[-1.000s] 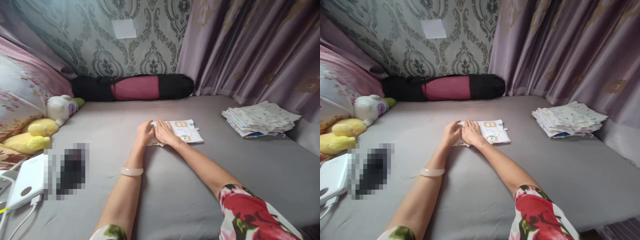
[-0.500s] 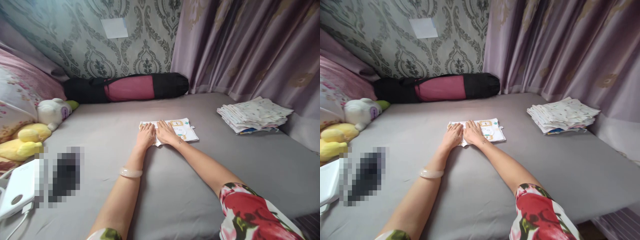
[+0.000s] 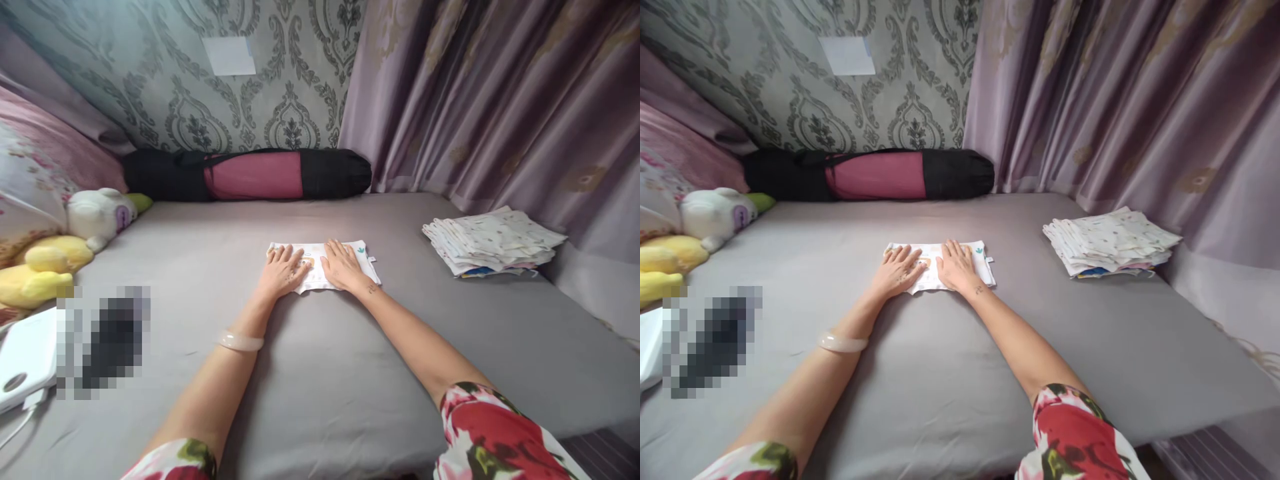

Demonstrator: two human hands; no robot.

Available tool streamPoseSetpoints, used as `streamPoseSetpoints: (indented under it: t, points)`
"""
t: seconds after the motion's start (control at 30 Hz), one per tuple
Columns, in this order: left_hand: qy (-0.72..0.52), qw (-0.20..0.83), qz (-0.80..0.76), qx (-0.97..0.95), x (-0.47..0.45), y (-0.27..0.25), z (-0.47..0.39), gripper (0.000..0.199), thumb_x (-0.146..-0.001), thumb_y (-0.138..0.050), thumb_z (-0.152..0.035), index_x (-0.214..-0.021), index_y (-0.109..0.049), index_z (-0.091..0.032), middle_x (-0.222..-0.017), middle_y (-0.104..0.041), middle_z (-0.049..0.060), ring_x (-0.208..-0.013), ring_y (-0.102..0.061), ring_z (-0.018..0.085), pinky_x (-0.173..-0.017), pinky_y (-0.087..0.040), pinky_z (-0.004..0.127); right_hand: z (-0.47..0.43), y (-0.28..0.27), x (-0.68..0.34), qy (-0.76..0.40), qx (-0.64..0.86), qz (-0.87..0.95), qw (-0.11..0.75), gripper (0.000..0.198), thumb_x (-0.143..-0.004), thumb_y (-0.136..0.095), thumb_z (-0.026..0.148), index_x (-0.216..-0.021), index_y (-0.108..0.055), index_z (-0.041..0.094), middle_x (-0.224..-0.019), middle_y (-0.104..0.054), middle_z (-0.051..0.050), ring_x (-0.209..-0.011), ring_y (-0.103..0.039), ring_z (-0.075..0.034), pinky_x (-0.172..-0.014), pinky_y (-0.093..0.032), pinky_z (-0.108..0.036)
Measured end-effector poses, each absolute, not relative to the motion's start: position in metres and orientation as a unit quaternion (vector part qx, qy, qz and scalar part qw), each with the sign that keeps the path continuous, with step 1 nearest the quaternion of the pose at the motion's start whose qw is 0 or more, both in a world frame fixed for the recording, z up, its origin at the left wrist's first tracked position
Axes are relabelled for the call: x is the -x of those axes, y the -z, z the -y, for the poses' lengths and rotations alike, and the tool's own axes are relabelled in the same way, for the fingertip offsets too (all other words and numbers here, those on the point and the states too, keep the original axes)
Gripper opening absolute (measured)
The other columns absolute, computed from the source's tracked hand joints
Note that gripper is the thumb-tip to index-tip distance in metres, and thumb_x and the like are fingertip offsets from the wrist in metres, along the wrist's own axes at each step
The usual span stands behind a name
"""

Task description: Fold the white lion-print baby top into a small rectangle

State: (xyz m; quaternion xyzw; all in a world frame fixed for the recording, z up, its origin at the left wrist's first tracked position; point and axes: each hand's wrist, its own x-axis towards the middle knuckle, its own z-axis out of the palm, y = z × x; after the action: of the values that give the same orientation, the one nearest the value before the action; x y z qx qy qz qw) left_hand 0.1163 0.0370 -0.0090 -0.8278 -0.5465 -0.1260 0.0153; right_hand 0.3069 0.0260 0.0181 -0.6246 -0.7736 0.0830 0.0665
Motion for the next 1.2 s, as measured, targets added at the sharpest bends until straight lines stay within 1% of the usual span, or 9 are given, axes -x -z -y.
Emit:
streamPoseSetpoints:
  t: [0.13,0.23,0.4,0.53,0.67,0.8,1.03,1.2]
  points:
    - [0.119,0.010,0.547,0.829,-0.115,0.010,-0.038,0.056,-0.097,-0.034,-0.055,-0.141,-0.049,-0.023,-0.146,-0.047,0.012,-0.137,-0.039,0.033,-0.114,-0.027,0.050,-0.025,-0.013,-0.306,-0.091,0.623,0.775,0.060,0.059,-0.101,-0.023,0.034,-0.151,-0.033,0.004,-0.160,-0.027,-0.016,-0.150,-0.020,-0.027,-0.121,-0.007,-0.048]
    - [0.126,0.007,0.544,0.830,-0.114,0.011,-0.038,0.057,-0.097,-0.035,-0.055,-0.140,-0.049,-0.021,-0.146,-0.047,0.013,-0.137,-0.039,0.033,-0.115,-0.026,0.050,-0.025,-0.010,-0.305,-0.086,0.623,0.774,0.071,0.059,-0.101,-0.024,0.034,-0.151,-0.034,0.005,-0.160,-0.029,-0.015,-0.149,-0.021,-0.027,-0.121,-0.008,-0.048]
    - [0.146,0.007,0.534,0.832,-0.111,0.012,-0.036,0.052,-0.097,-0.035,-0.054,-0.138,-0.050,-0.026,-0.143,-0.049,0.009,-0.136,-0.040,0.030,-0.115,-0.027,0.049,-0.025,-0.008,-0.305,-0.082,0.621,0.775,0.084,0.058,-0.101,-0.026,0.035,-0.150,-0.036,0.006,-0.159,-0.031,-0.015,-0.149,-0.023,-0.026,-0.122,-0.007,-0.047]
    - [0.145,0.008,0.526,0.838,-0.110,0.006,-0.033,0.054,-0.098,-0.033,-0.055,-0.136,-0.051,-0.022,-0.141,-0.051,0.013,-0.135,-0.042,0.029,-0.114,-0.028,0.048,-0.025,-0.010,-0.308,-0.100,0.617,0.775,0.087,0.058,-0.102,-0.025,0.035,-0.150,-0.036,0.006,-0.160,-0.030,-0.014,-0.149,-0.022,-0.026,-0.122,-0.007,-0.046]
    - [0.146,-0.006,0.526,0.838,-0.112,-0.001,-0.028,0.055,-0.097,-0.036,-0.056,-0.136,-0.051,-0.021,-0.144,-0.049,0.013,-0.139,-0.037,0.029,-0.116,-0.026,0.047,-0.022,-0.016,-0.316,-0.105,0.629,0.765,0.089,0.057,-0.102,-0.024,0.035,-0.150,-0.036,0.008,-0.160,-0.029,-0.014,-0.149,-0.021,-0.025,-0.121,-0.009,-0.043]
    - [0.140,-0.032,0.530,0.836,-0.114,-0.002,-0.024,0.060,-0.095,-0.038,-0.059,-0.140,-0.048,-0.020,-0.150,-0.045,0.013,-0.144,-0.032,0.029,-0.118,-0.023,0.048,-0.021,-0.020,-0.326,-0.098,0.654,0.744,0.097,0.056,-0.103,-0.023,0.037,-0.151,-0.036,0.011,-0.161,-0.027,-0.013,-0.150,-0.019,-0.025,-0.121,-0.009,-0.047]
    - [0.111,-0.043,0.528,0.841,-0.114,0.007,-0.027,0.067,-0.093,-0.037,-0.065,-0.145,-0.042,-0.023,-0.153,-0.042,0.011,-0.145,-0.029,0.030,-0.119,-0.020,0.049,-0.025,-0.011,-0.332,-0.124,0.666,0.731,0.082,0.060,-0.102,-0.023,0.040,-0.153,-0.032,0.009,-0.162,-0.025,-0.013,-0.151,-0.016,-0.025,-0.121,-0.007,-0.048]
    - [0.102,-0.047,0.532,0.839,-0.113,0.006,-0.027,0.072,-0.091,-0.039,-0.068,-0.145,-0.042,-0.020,-0.154,-0.040,0.014,-0.146,-0.029,0.031,-0.119,-0.019,0.049,-0.026,-0.008,-0.332,-0.127,0.668,0.728,0.081,0.060,-0.102,-0.022,0.041,-0.153,-0.030,0.010,-0.162,-0.024,-0.012,-0.151,-0.015,-0.024,-0.121,-0.005,-0.047]
